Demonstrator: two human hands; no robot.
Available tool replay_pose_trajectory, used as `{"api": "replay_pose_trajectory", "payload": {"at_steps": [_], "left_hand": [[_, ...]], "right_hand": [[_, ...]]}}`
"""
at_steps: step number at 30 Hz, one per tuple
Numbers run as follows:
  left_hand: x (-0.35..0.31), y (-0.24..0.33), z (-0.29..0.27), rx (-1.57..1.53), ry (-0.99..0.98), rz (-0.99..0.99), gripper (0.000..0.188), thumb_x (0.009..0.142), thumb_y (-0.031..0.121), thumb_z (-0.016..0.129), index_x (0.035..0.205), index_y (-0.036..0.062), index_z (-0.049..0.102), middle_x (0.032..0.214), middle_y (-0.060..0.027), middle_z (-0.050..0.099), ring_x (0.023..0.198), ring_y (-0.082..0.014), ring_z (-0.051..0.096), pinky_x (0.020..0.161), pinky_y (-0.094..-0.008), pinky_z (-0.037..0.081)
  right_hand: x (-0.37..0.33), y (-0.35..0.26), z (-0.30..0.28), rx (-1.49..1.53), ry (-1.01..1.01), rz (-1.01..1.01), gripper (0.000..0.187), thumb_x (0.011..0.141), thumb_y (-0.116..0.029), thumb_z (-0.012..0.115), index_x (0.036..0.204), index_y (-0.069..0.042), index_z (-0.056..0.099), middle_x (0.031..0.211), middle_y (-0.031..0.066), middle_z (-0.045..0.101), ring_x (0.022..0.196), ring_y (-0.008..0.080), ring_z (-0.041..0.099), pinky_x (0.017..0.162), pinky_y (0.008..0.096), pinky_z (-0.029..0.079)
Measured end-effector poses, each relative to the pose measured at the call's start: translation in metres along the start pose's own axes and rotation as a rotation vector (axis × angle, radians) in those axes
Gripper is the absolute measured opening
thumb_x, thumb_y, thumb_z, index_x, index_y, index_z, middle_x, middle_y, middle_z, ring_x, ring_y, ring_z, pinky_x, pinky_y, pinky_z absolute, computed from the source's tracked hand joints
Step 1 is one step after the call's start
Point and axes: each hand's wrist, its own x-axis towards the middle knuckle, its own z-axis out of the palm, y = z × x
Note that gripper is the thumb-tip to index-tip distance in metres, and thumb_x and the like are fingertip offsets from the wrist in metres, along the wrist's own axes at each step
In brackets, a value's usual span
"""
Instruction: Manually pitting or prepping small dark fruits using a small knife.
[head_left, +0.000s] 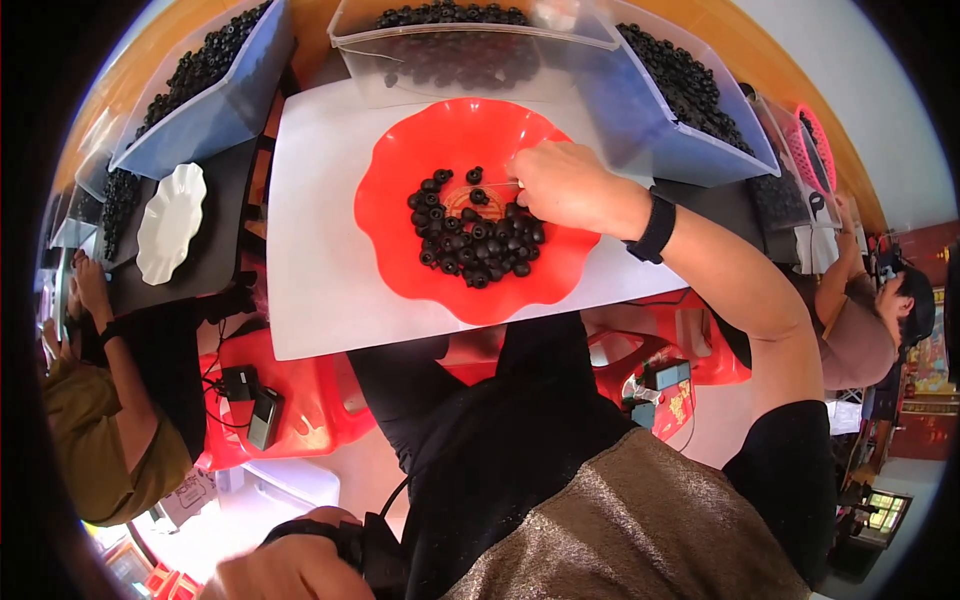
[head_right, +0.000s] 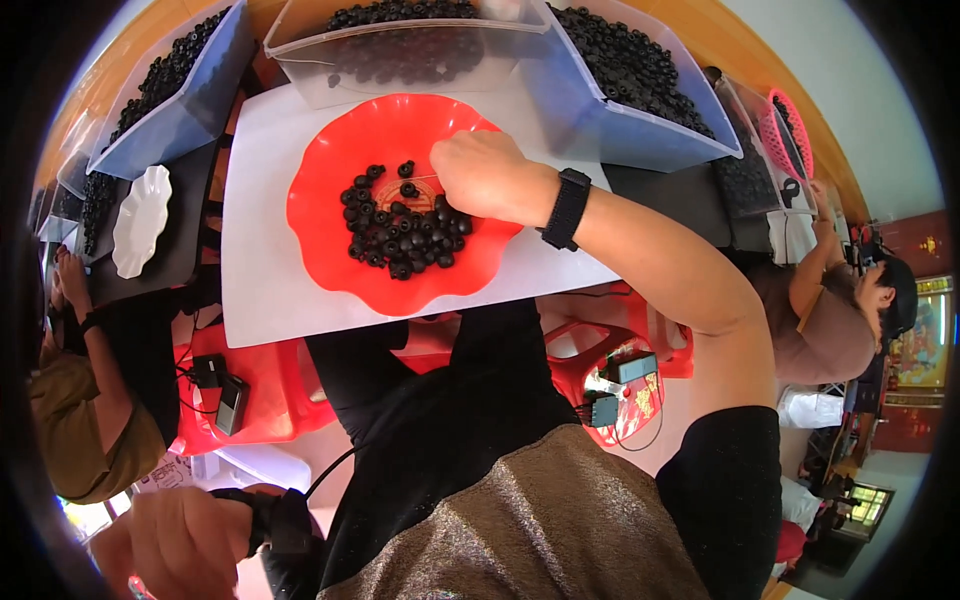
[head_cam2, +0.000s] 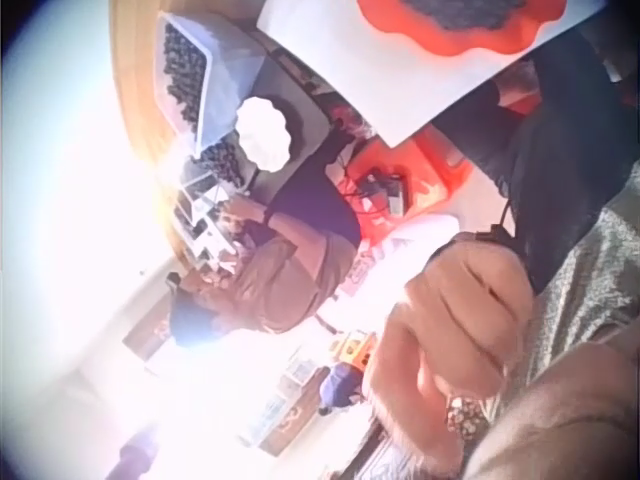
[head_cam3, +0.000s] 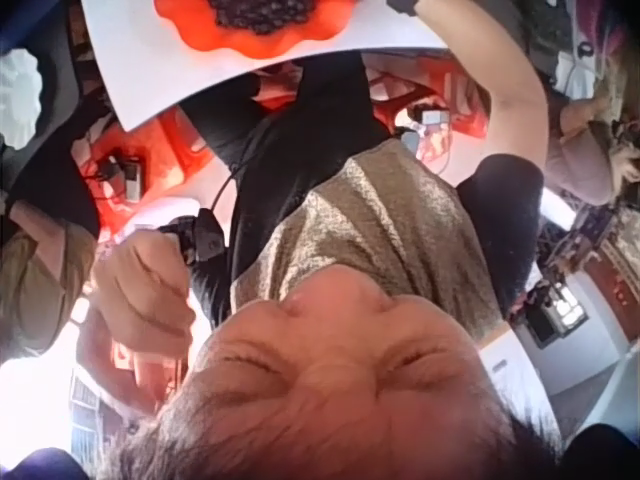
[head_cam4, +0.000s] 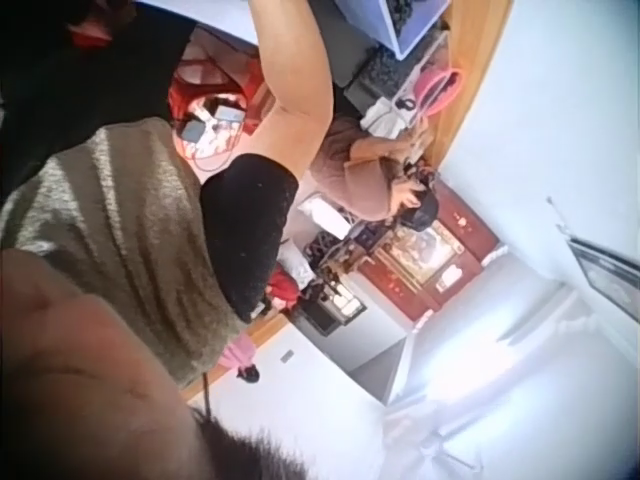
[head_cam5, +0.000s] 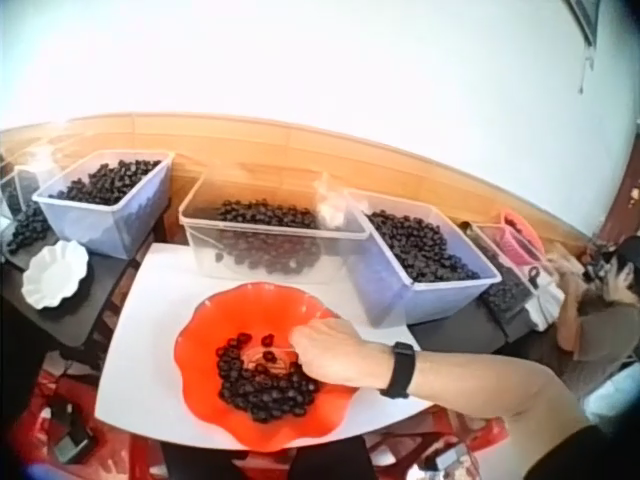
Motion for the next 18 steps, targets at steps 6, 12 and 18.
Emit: {"api": "replay_pose_trajectory", "payload": {"at_steps": [6,12,18], "left_hand": [[-0.069,0.008,-0.008,1.040,1.055,-0.237,0.006,0.085,0.007,0.049,0.084,0.0008,0.048,0.064,0.0008,0.044,0.055,-0.0084,0.038,0.051,-0.0248,0.028],[-0.095,-0.003,-0.046,1.152,1.213,-0.643,0.011,0.089,0.003,0.062,0.099,-0.0007,0.060,0.079,0.0028,0.054,0.070,-0.0040,0.047,0.066,-0.0169,0.038],[-0.084,-0.007,-0.052,1.102,1.064,-0.784,0.016,0.087,0.002,0.064,0.102,-0.0002,0.060,0.080,0.0013,0.055,0.073,-0.0055,0.049,0.067,-0.0186,0.040]], "right_hand": [[0.007,-0.005,-0.001,0.016,-0.126,0.060,0.011,0.070,-0.005,0.059,0.078,0.003,0.063,0.078,0.0226,0.064,0.081,0.0397,0.062,0.068,0.0494,0.047],[0.005,-0.005,0.002,0.074,-0.096,0.086,0.012,0.068,-0.004,0.061,0.078,0.003,0.061,0.077,0.0218,0.064,0.078,0.0401,0.062,0.068,0.0491,0.048],[-0.012,-0.010,-0.018,0.140,-0.051,0.195,0.014,0.070,-0.006,0.064,0.081,0.003,0.061,0.081,0.0196,0.065,0.081,0.0386,0.063,0.070,0.0461,0.048]]}}
